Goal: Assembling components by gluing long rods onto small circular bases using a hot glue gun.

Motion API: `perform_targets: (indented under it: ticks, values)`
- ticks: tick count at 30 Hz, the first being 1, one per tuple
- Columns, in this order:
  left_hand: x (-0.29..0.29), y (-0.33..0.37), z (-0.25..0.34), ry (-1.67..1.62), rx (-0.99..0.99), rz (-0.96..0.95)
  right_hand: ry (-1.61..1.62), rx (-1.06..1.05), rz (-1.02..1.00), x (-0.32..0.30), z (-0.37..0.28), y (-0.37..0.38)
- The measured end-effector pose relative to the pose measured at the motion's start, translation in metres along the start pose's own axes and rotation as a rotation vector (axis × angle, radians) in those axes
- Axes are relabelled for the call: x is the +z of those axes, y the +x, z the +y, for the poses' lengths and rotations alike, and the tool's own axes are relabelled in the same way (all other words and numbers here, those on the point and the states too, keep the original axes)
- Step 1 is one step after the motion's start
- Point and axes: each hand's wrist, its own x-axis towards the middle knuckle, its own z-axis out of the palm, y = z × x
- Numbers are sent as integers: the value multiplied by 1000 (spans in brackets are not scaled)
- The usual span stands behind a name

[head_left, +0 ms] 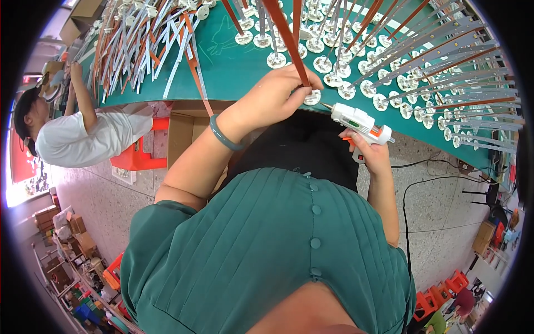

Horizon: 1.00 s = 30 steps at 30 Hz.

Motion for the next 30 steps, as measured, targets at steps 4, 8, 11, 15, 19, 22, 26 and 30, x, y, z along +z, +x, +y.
perform_targets:
  ticks: [4, 8, 11, 15, 19, 22, 26, 30]
  values:
    - [5, 2, 2, 120, 33, -1, -58, 49, 21, 1, -5, 1]
    - [8, 2, -1, 168, 60, 28, -97, 41, 31, 10, -10, 4]
    - [8, 2, 0, 165, 35, 15, -144, 59, 13, 12, -9, 6]
    - [10, 0, -2, 162, 23, 21, -170, 37, 34, 15, -2, 10]
    - [11, -2, -1, 160, 57, 60, -183, 35, 60, 16, -4, 10]
    - [11, -2, 0, 160, 49, 61, -182, 32, 57, 16, -6, 11]
    - [12, -2, -2, 158, 62, 68, -180, 58, 60, 15, -7, 12]
    - [12, -3, -1, 168, 69, 78, -204, 93, 57, 15, -12, 10]
